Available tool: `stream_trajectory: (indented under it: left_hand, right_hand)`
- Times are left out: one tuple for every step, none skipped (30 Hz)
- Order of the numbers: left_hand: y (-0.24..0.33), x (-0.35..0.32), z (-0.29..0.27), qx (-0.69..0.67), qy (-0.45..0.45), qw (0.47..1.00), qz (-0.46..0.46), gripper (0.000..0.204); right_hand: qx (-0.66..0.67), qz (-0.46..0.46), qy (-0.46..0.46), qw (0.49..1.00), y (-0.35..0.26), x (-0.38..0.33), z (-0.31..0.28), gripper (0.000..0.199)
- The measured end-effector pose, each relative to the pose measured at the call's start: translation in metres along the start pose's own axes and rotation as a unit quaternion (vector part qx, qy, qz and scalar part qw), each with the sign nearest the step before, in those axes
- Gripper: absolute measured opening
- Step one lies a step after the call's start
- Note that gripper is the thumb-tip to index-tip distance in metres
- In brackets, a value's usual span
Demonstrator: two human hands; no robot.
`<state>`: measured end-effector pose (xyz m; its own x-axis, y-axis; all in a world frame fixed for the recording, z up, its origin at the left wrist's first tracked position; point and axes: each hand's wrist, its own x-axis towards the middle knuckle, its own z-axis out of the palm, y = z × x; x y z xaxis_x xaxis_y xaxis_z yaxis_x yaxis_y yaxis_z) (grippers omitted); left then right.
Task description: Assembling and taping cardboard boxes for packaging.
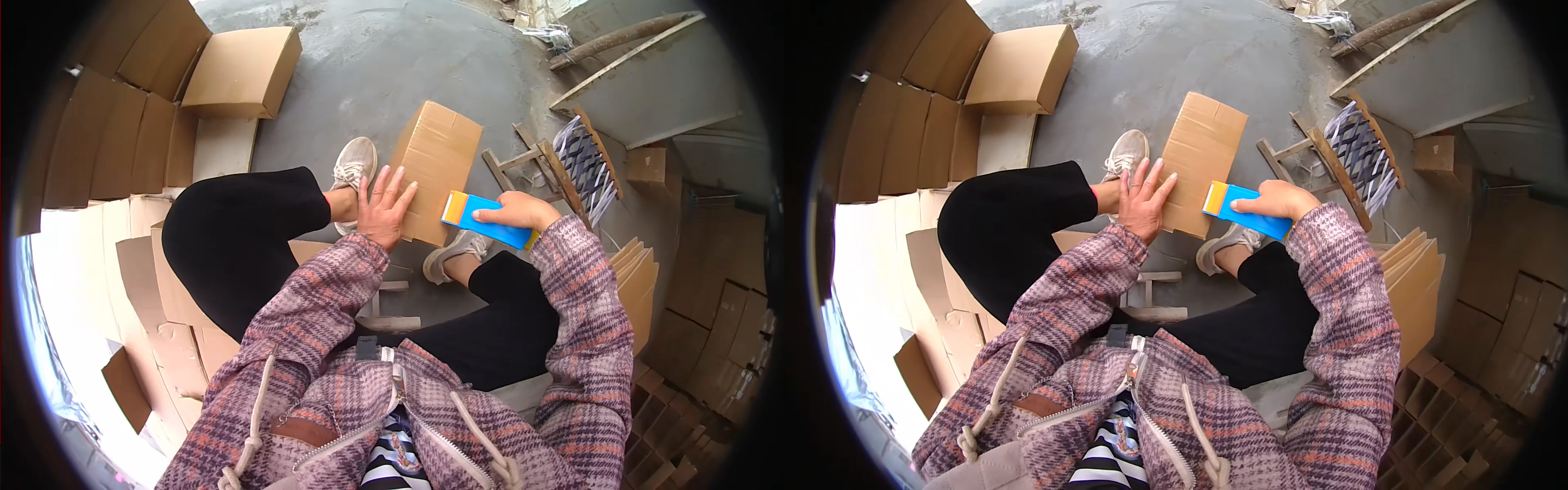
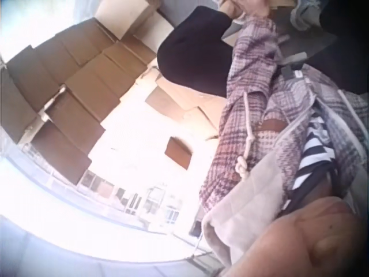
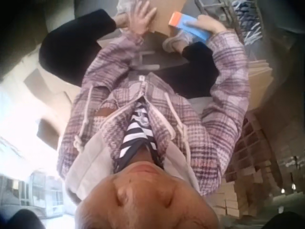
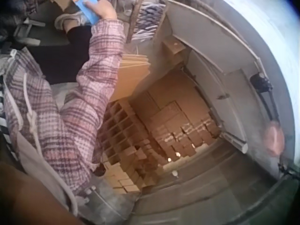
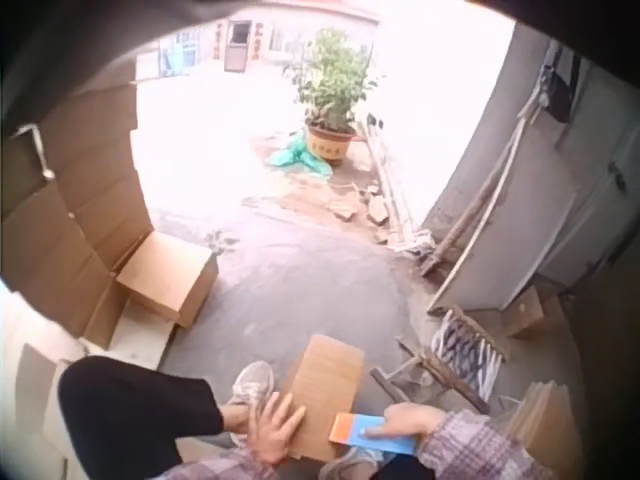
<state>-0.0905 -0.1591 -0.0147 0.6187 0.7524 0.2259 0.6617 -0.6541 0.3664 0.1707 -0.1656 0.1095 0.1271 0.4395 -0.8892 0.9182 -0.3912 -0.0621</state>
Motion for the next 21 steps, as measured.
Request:
stream_trajectory:
  left_hand:
    - [-0.006, 0.000, 0.001, 0.011, -0.016, 0.995, 0.102, 0.054]
    - [-0.007, -0.001, 0.002, 0.018, -0.022, 0.994, 0.108, 0.054]
    - [-0.003, 0.000, 0.001, 0.005, -0.075, 0.988, 0.136, 0.055]
    - [0.001, 0.001, 0.000, -0.006, -0.128, 0.978, 0.162, 0.057]
    - [-0.003, 0.003, -0.004, 0.000, -0.134, 0.974, 0.182, 0.063]
    - [-0.004, 0.006, -0.006, 0.003, -0.137, 0.972, 0.190, 0.063]
    - [-0.003, 0.009, -0.009, -0.024, -0.151, 0.968, 0.196, 0.062]
    - [-0.002, 0.012, -0.011, -0.050, -0.167, 0.964, 0.202, 0.061]
    - [-0.001, 0.015, -0.012, -0.036, -0.186, 0.959, 0.211, 0.061]
    - [0.001, 0.021, -0.012, -0.032, -0.190, 0.956, 0.220, 0.061]
    - [0.005, 0.028, -0.011, -0.005, -0.199, 0.955, 0.221, 0.061]
    - [0.007, 0.033, -0.010, 0.023, -0.210, 0.952, 0.221, 0.062]
    - [0.009, 0.038, -0.004, 0.010, -0.193, 0.956, 0.220, 0.063]
    - [0.010, 0.039, -0.004, 0.016, -0.200, 0.953, 0.226, 0.063]
    - [0.014, 0.039, -0.002, 0.019, -0.193, 0.957, 0.215, 0.064]
    - [0.017, 0.039, -0.001, 0.022, -0.187, 0.961, 0.204, 0.064]
    - [0.016, 0.040, -0.001, 0.029, -0.195, 0.960, 0.201, 0.066]
    - [0.017, 0.041, -0.001, 0.033, -0.200, 0.957, 0.206, 0.066]
    - [0.018, 0.041, 0.000, 0.026, -0.202, 0.958, 0.203, 0.066]
    - [0.019, 0.042, 0.001, 0.019, -0.204, 0.958, 0.199, 0.066]
    - [0.021, 0.045, 0.000, 0.030, -0.209, 0.957, 0.201, 0.067]
  right_hand:
    - [-0.004, -0.017, 0.008, 1.000, -0.009, 0.001, -0.001, 0.089]
    - [0.005, -0.023, 0.009, 1.000, -0.015, 0.002, -0.002, 0.089]
    - [-0.007, -0.029, 0.010, 0.999, -0.015, 0.002, -0.003, 0.085]
    - [-0.019, -0.036, 0.011, 0.999, -0.016, 0.002, -0.003, 0.082]
    - [-0.002, -0.036, 0.004, 0.999, -0.015, 0.001, -0.003, 0.080]
    - [0.006, -0.036, 0.007, 0.999, -0.012, 0.001, -0.003, 0.080]
    - [0.006, -0.039, 0.006, 0.999, -0.008, 0.001, -0.003, 0.079]
    - [0.007, -0.041, 0.005, 0.999, -0.004, 0.002, -0.002, 0.079]
    - [0.023, -0.048, -0.006, 0.999, -0.001, 0.002, -0.002, 0.078]
    - [0.033, -0.048, -0.003, 0.998, 0.003, 0.004, -0.001, 0.078]
    - [0.017, -0.066, -0.005, 0.998, 0.006, 0.006, 0.001, 0.081]
    - [0.001, -0.088, -0.008, 0.996, 0.008, 0.008, 0.004, 0.083]
    - [0.012, -0.092, -0.007, 0.996, 0.010, 0.010, 0.008, 0.083]
    - [0.025, -0.106, -0.005, 0.994, 0.012, 0.013, 0.012, 0.082]
    - [0.037, -0.115, -0.003, 0.993, 0.018, 0.014, 0.015, 0.081]
    - [0.046, -0.115, -0.004, 0.992, 0.024, 0.016, 0.020, 0.081]
    - [0.070, -0.125, 0.009, 0.990, 0.030, 0.019, 0.025, 0.080]
    - [0.093, -0.137, 0.023, 0.986, 0.035, 0.021, 0.028, 0.079]
    - [0.101, -0.140, 0.023, 0.985, 0.040, 0.023, 0.030, 0.079]
    - [0.111, -0.153, 0.019, 0.982, 0.045, 0.024, 0.033, 0.079]
    - [0.119, -0.166, 0.014, 0.979, 0.049, 0.026, 0.036, 0.078]
